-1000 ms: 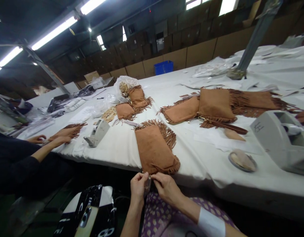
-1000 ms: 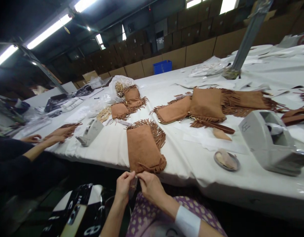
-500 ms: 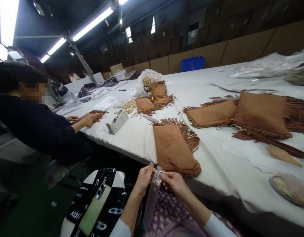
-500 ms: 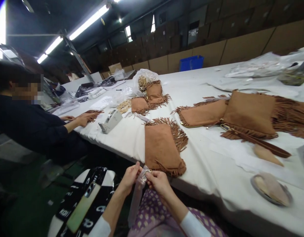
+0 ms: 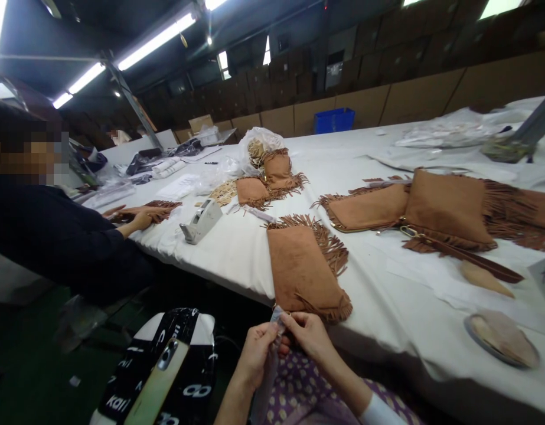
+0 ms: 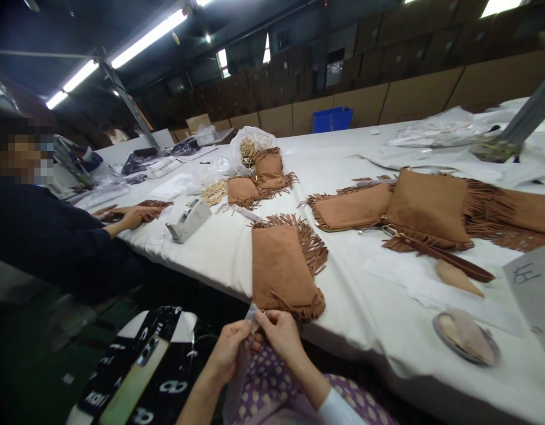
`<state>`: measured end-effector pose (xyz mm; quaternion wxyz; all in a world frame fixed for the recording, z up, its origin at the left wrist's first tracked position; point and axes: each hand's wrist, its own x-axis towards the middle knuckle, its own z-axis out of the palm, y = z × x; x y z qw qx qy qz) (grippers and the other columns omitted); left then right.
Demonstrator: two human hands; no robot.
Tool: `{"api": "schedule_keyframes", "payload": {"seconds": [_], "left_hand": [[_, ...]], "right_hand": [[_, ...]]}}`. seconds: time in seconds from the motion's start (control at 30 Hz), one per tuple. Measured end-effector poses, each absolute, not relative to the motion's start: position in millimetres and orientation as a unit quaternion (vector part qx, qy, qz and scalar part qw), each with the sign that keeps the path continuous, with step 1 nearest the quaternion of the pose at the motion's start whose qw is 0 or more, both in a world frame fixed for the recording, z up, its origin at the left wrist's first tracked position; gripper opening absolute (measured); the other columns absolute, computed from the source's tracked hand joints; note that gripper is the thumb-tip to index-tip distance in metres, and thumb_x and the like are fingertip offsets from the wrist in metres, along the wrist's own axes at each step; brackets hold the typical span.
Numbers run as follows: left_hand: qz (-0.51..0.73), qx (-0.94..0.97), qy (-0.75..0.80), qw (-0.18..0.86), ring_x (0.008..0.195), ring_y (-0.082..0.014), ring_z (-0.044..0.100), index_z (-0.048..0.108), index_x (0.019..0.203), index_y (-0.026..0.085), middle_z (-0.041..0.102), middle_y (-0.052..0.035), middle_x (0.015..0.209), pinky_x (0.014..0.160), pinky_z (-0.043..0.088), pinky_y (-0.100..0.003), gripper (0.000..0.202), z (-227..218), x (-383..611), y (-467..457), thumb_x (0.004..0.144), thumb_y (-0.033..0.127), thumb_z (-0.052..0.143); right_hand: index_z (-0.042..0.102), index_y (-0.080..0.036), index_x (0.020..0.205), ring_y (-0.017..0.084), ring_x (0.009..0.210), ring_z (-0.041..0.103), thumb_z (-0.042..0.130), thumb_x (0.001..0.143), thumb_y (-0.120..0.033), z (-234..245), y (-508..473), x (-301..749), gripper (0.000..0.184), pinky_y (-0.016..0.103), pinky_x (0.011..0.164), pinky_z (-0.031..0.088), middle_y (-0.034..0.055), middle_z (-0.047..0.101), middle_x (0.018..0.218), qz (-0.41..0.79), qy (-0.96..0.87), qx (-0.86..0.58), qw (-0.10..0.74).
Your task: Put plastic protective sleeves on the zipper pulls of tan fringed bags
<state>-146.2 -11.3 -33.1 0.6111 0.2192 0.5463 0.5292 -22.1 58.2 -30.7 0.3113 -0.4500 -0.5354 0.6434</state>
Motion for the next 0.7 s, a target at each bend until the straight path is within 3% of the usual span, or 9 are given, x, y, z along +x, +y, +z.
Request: {"api": "schedule_keyframes", "payload": {"seconds": [0.17, 0.33, 0.43, 0.53, 0.7], "left_hand": [[0.548, 0.203, 0.592, 0.556, 0.035, -0.0052, 0.040, 0.069, 0.069, 0.012, 0.063, -0.0018, 0.052, 0.038, 0.026, -0.019, 0.051, -28, -136, -13, 0.061, 0.062, 0.072], [0.572, 0.195, 0.613, 0.508, 0.031, -0.0027, 0.033, 0.069, 0.067, 0.011, 0.062, -0.0008, 0.051, 0.034, 0.017, -0.019, 0.052, -34, -128, -11, 0.062, 0.063, 0.071], [0.593, 0.169, 0.613, 0.494, 0.037, -0.0053, 0.042, 0.072, 0.068, 0.011, 0.060, 0.0000, 0.049, 0.038, 0.028, -0.018, 0.045, -39, -129, -10, 0.061, 0.055, 0.076], [0.634, 0.138, 0.577, 0.495, 0.053, -0.0098, 0.056, 0.073, 0.068, 0.012, 0.067, -0.0027, 0.059, 0.054, 0.042, -0.020, 0.036, -42, -134, -6, 0.053, 0.042, 0.085], [0.629, 0.156, 0.570, 0.505, 0.055, -0.0114, 0.058, 0.070, 0.062, 0.012, 0.068, -0.0031, 0.060, 0.058, 0.044, -0.022, 0.032, -43, -145, 0, 0.048, 0.035, 0.088]], "right_hand": [[0.054, -0.016, 0.049, 0.007, 0.039, 0.033, 0.058, 0.069, -0.066, -33, 58, -26, 0.054, 0.023, 0.039, 0.022, -0.0015, 0.048, 0.044, 0.633, -0.528, -0.469, 0.316], [0.050, -0.018, 0.047, 0.009, 0.036, 0.037, 0.051, 0.072, -0.071, -36, 55, -29, 0.059, 0.024, 0.039, 0.024, 0.0002, 0.049, 0.040, 0.631, -0.509, -0.489, 0.322], [0.052, -0.018, 0.049, 0.010, 0.037, 0.038, 0.051, 0.071, -0.073, -34, 55, -27, 0.060, 0.024, 0.040, 0.026, -0.0002, 0.049, 0.040, 0.657, -0.483, -0.480, 0.322], [0.058, -0.015, 0.054, 0.008, 0.041, 0.038, 0.060, 0.067, -0.070, -29, 56, -23, 0.056, 0.023, 0.042, 0.026, -0.0015, 0.050, 0.045, 0.690, -0.481, -0.443, 0.310], [0.063, -0.012, 0.062, 0.007, 0.046, 0.037, 0.072, 0.061, -0.060, -27, 55, -22, 0.049, 0.021, 0.044, 0.025, -0.0018, 0.054, 0.052, 0.720, -0.462, -0.417, 0.308]]}}
